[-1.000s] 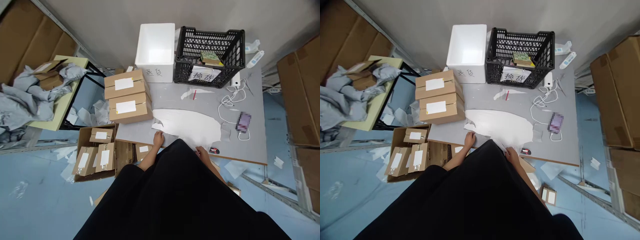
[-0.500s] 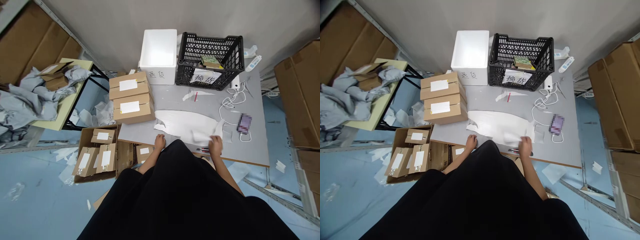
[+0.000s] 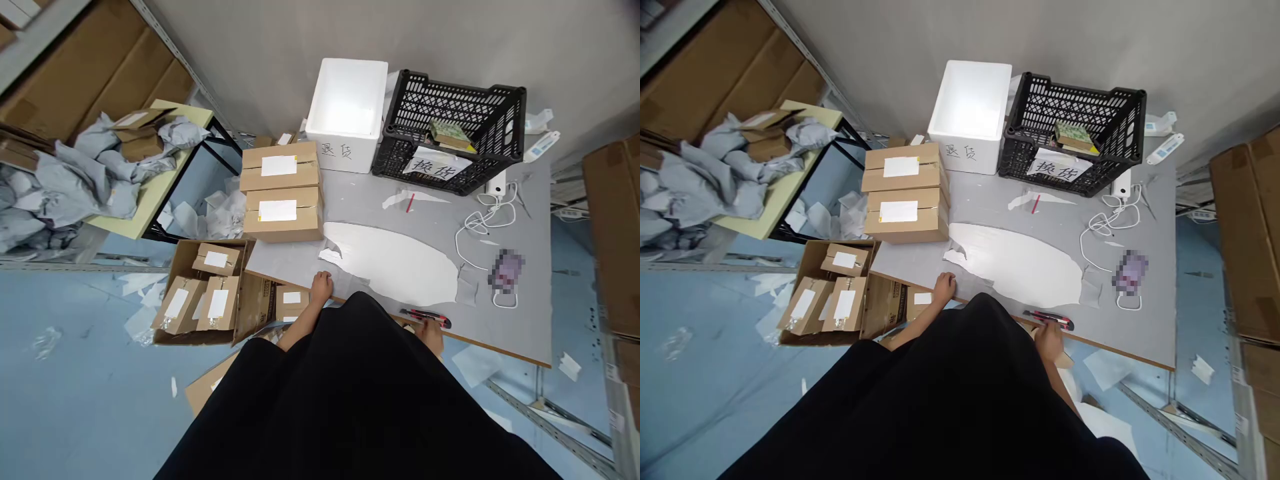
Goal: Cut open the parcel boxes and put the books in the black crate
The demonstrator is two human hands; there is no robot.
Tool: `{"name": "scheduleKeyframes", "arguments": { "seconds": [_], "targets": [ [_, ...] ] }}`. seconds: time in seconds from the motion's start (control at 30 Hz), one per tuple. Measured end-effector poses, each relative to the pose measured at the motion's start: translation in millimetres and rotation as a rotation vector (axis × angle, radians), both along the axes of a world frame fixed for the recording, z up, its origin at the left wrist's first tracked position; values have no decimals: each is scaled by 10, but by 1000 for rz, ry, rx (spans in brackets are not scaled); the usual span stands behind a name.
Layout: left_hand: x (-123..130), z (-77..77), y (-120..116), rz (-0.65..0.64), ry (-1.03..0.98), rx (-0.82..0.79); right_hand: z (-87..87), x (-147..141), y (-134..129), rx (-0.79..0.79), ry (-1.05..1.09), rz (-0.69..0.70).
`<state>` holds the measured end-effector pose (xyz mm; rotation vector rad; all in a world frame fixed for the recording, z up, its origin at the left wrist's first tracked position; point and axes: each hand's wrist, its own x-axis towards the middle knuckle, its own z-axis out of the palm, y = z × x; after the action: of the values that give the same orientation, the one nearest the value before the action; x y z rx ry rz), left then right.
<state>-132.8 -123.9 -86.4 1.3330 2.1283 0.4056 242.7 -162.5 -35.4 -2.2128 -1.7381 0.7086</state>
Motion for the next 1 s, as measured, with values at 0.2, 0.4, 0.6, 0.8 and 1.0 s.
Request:
{"name": "scheduleKeyframes", "arguments": {
  "seconds": [0.2,0.4,0.6,0.8,1.0],
  "targets": [
    [-227,75,-23,60,-18,53,-174,-719,888,63,102,234],
    [-450,170,-68,189,-7,92,-112,-1619,1252,-101,250,555],
    [-515,383,-61,329,64,158,-22,-2207,1436,-124,260,852],
    [-942,587,-66,494,73,249,97,-2664,1852,-57,420,776],
    [-1889,866,109,669,72,459,308,-3197,2289,-10,604,522]
  ]
}}
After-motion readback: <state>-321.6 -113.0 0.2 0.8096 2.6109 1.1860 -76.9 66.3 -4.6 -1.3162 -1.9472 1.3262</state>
